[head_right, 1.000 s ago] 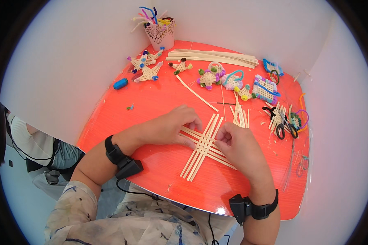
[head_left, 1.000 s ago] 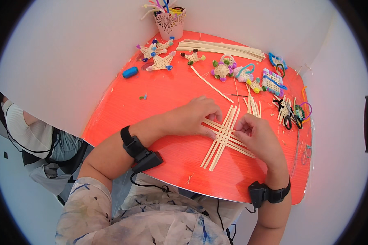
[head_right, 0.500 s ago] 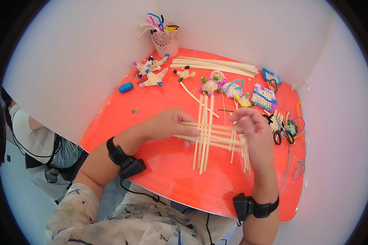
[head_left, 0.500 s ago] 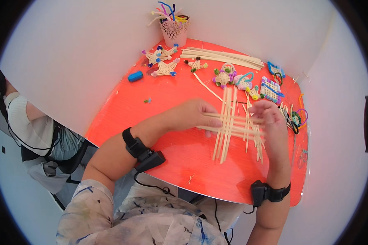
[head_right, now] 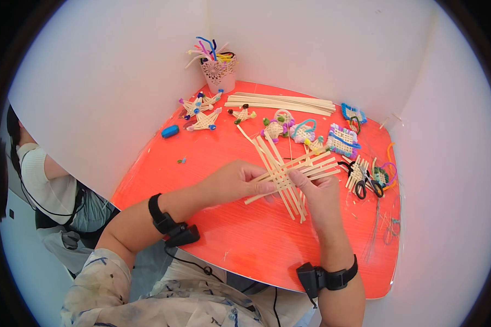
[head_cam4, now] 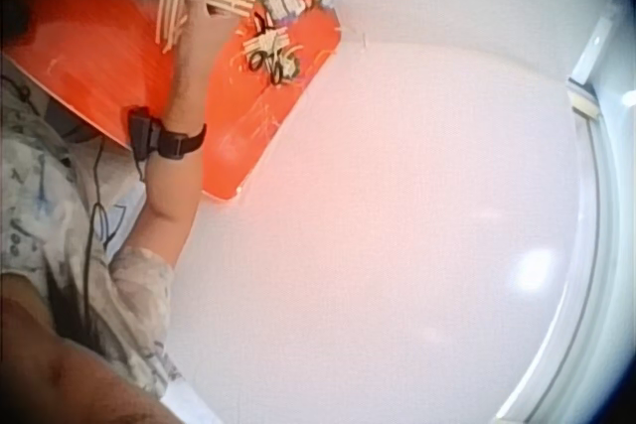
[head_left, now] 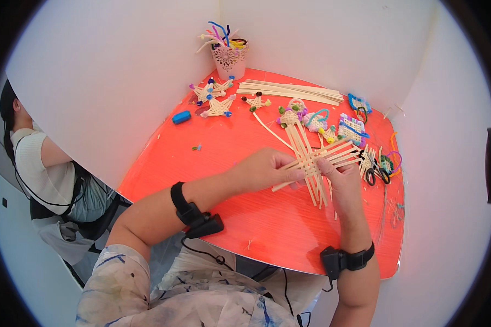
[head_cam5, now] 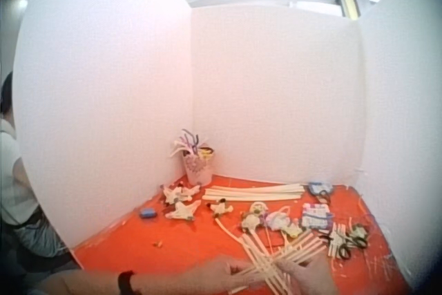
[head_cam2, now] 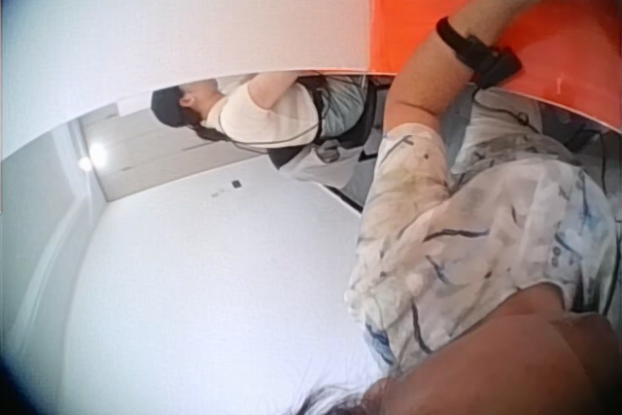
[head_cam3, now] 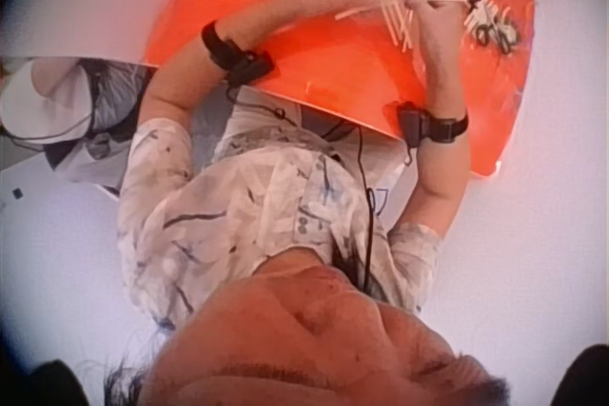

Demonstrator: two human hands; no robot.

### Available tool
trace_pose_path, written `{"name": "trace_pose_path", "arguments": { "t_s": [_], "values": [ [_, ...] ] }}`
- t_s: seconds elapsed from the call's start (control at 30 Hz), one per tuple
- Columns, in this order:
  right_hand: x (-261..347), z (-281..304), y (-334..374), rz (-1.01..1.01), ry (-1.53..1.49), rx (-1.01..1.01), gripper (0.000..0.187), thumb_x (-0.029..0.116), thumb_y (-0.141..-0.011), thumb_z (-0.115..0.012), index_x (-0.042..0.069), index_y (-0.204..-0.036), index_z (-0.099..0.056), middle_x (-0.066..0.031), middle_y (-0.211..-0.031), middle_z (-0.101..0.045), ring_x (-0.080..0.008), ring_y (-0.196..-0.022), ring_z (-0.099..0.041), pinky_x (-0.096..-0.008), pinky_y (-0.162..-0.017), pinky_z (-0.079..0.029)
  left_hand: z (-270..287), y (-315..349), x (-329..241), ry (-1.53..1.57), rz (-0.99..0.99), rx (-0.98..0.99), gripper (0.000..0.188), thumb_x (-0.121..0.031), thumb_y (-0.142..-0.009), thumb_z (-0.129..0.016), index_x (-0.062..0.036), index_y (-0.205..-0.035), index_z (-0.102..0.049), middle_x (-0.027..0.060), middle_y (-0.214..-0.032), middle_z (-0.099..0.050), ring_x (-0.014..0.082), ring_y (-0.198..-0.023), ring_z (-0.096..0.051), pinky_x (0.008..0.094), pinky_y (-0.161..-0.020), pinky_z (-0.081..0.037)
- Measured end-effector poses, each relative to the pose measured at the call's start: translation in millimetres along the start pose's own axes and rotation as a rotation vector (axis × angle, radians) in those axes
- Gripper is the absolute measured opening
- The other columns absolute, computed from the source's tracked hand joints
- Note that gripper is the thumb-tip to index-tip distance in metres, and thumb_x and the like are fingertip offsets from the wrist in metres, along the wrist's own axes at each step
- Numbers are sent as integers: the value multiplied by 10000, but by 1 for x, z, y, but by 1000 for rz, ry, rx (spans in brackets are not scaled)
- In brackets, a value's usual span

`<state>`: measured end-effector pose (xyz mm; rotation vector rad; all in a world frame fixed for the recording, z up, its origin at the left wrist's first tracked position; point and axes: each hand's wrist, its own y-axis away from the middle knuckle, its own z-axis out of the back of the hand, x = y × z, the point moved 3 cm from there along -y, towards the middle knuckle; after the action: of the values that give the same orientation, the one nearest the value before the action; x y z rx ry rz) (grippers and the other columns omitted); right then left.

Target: The person is weaving thin bamboo sticks together to create a craft pattern.

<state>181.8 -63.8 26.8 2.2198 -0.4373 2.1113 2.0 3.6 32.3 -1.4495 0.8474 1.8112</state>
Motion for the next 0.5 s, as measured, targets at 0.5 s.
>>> {"name": "trace_pose_path", "arguments": {
  "t_s": [0.5],
  "values": [
    [12,10,0,29,156,-13,149,132,-875,-720,0,-943,-719,-46,-821,-714,-77,-718,-621,-246,-635,-490,-22,-26,6,338,90,220,264,-196,-982,-585,5,-1151,-603,149,-936,-703,257,-821,-729,310,-631,-605]
  ]
}}
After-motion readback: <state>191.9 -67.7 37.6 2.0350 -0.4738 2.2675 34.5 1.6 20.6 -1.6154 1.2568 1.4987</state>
